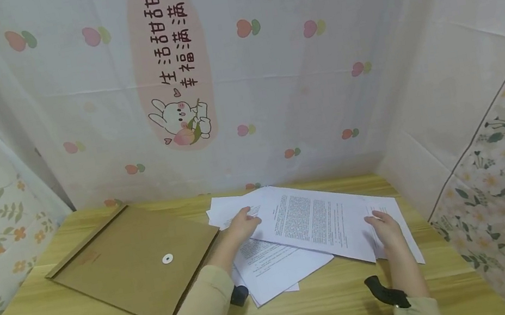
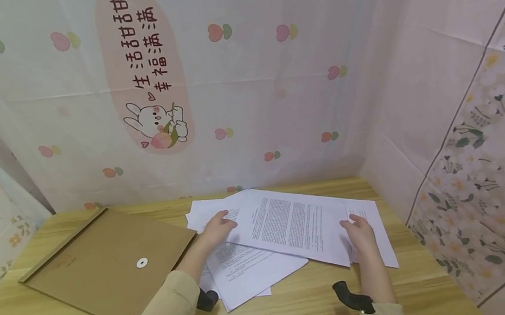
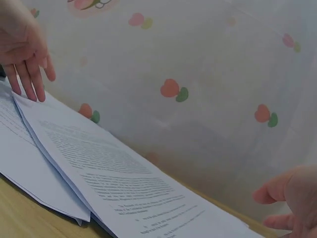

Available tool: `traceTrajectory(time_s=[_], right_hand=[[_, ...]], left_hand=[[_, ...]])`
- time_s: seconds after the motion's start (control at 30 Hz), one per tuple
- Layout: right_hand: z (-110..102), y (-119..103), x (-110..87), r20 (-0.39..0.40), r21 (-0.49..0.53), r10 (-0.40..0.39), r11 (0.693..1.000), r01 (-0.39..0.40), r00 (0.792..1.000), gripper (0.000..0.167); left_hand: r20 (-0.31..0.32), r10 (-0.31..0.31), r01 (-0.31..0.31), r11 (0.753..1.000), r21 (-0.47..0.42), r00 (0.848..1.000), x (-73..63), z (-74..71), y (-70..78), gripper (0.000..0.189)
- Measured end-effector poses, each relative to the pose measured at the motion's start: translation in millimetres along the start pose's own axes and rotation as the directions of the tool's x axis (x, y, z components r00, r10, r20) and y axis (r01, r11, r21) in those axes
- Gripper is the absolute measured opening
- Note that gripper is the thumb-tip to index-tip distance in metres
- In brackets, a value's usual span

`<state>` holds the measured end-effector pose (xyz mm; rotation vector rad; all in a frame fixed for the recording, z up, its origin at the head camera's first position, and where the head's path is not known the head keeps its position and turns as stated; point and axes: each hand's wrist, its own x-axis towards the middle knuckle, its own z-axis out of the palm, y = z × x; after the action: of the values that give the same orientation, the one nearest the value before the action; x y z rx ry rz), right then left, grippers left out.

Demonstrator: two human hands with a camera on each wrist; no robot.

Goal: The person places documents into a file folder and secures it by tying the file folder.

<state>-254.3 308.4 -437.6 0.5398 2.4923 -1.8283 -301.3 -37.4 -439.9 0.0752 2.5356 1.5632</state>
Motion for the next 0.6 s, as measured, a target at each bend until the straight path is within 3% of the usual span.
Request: traceTrajectory(time_s=[0.33,0.47,0.6], right_hand=[[8.0,0.4,1.3,-0.009,0.038,-0.007,0.999,0.007,1.0,0.062],[7.6,2.0,3.5,-0.028,0.137,0.024,0.99,-0.02,0.999,0.06],[7.0,5.5,5.3,-0.056,0.279,0.049,0.96,-0.031,0.997,0.059]], left_hand=[[-0.008,0.018,-0.018,1.0,-0.024,1.0,-2.5,7.9,4.7,0.057],[-0.046,-0.024,0.02,0.996,-0.09,0.999,-1.3,8.5,4.0,0.056],[-0.083,-0.083,0.069,0.985,-0.158,0.993,0.7,8.1,0.2,0.052]])
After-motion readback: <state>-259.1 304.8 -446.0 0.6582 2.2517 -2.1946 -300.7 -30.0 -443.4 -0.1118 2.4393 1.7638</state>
